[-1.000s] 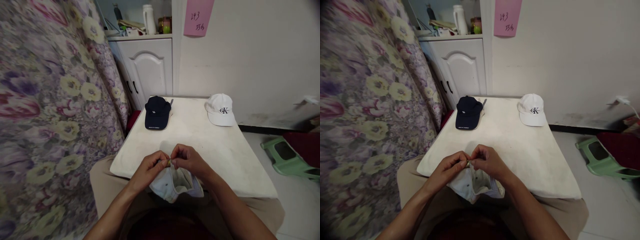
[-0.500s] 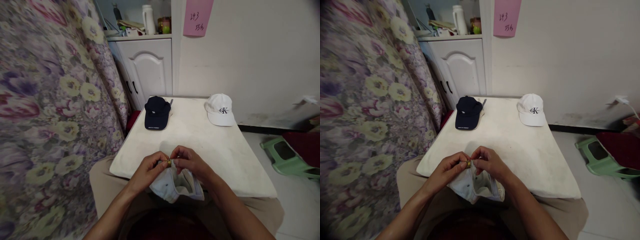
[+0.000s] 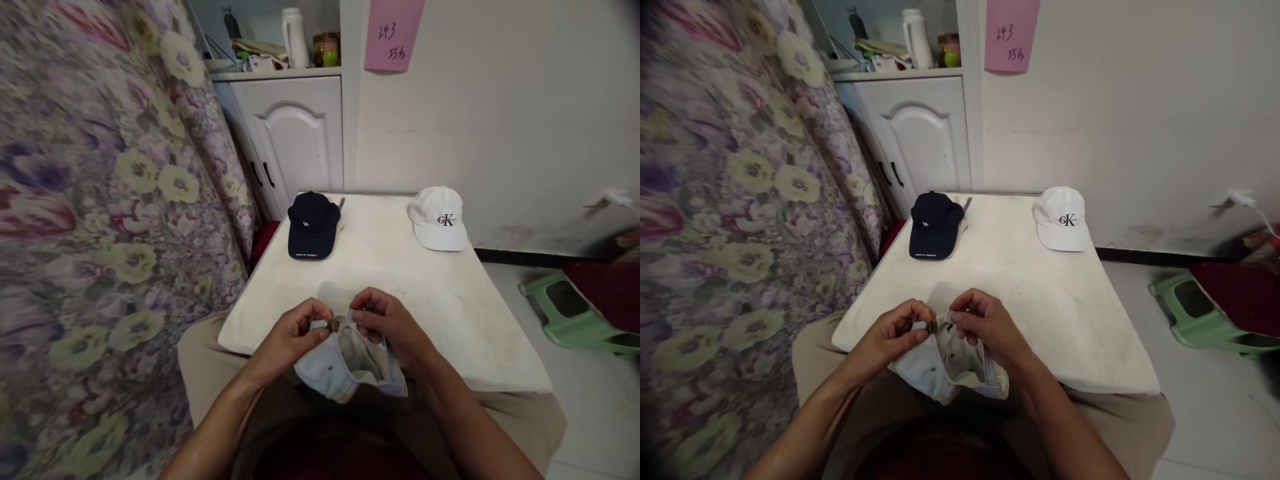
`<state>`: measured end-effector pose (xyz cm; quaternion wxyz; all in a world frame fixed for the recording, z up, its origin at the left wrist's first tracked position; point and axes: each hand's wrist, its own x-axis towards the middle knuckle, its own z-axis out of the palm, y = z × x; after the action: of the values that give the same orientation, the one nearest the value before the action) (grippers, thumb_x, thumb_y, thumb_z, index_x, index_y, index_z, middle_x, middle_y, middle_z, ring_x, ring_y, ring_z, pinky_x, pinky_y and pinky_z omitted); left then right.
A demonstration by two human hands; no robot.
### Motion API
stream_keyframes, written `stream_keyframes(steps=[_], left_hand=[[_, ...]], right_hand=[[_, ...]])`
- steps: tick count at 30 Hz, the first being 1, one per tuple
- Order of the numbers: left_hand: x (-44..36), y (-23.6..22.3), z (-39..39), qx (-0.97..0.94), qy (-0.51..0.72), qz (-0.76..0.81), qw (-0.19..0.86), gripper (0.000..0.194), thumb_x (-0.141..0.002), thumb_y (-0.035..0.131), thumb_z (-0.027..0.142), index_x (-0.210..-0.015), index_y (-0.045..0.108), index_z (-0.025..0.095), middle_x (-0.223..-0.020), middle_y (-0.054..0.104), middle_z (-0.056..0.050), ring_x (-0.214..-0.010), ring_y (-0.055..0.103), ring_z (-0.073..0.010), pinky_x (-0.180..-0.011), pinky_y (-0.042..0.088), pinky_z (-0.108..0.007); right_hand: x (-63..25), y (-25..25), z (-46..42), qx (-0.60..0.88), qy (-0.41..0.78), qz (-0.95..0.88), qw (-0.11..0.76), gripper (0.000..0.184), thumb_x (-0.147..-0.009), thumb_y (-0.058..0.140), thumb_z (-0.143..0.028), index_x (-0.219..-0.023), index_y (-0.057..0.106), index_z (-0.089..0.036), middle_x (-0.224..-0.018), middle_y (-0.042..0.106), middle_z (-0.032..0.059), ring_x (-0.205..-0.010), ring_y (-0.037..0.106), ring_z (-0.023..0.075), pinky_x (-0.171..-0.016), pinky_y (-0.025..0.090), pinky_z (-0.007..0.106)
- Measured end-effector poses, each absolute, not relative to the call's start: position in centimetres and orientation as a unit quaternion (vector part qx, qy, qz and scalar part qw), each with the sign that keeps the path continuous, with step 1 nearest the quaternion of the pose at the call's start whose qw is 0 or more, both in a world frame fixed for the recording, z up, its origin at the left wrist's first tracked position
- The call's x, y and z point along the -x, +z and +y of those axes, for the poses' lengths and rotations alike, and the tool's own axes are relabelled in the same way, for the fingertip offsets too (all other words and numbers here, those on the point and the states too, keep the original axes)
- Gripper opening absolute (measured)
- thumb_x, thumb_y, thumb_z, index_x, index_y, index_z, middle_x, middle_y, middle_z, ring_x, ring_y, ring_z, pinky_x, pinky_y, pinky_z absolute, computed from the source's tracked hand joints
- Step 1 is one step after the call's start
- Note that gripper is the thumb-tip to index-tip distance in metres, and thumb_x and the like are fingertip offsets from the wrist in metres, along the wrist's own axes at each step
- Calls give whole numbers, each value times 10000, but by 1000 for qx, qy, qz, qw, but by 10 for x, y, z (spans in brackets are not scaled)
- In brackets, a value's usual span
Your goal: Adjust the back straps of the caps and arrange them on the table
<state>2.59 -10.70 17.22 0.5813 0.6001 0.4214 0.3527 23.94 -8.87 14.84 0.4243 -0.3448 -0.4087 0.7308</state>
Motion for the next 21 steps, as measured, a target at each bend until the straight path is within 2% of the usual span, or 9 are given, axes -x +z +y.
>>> stream_keyframes(steps=[3, 9, 15, 18, 21], left_hand=[[-26, 170, -106, -584, 369, 449, 567, 339, -753, 776, 280, -1034, 607, 193, -905, 588, -5, -851, 551, -161, -737, 423, -252], [-22, 161, -104, -613, 312, 509, 518, 212, -819, 687, 360, -866, 625, 163, -807, 625, -10, -731, 540, -156, -646, 394, -245], [-17, 160, -113, -678, 241, 515, 466, 234, -869, 629, 396, -852, 662, 165, -706, 562, 19, -639, 449, -133, -544, 321, -221], [-17, 167, -119, -681, 238, 504, 475, 233, -871, 624, 393, -830, 670, 168, -686, 548, 20, -629, 445, -134, -534, 313, -221], [-19, 177, -118, -670, 314, 508, 441, 236, -898, 593, 402, -840, 646, 179, -725, 552, 15, -674, 472, -146, -580, 349, -227]], right_hand=[[-243, 149, -90, 327, 768, -370, 408, 251, -711, 819, -274, -859, 643, -174, -621, 594, -46, -468, 456, 51, -427, 274, 177], [-254, 149, -99, 304, 801, -361, 368, 305, -723, 832, -324, -797, 583, -165, -647, 644, -19, -441, 460, 43, -416, 284, 173], [-264, 149, -104, 298, 797, -329, 410, 316, -806, 767, -367, -893, 504, -213, -659, 654, -40, -355, 239, 2, -378, 152, 163], [-268, 149, -102, 294, 793, -325, 424, 299, -798, 776, -347, -872, 534, -190, -691, 644, -20, -409, 231, 3, -419, 194, 167], [-271, 154, -100, 289, 786, -348, 422, 281, -792, 782, -351, -836, 572, -168, -757, 653, 15, -449, 274, 19, -442, 254, 186]])
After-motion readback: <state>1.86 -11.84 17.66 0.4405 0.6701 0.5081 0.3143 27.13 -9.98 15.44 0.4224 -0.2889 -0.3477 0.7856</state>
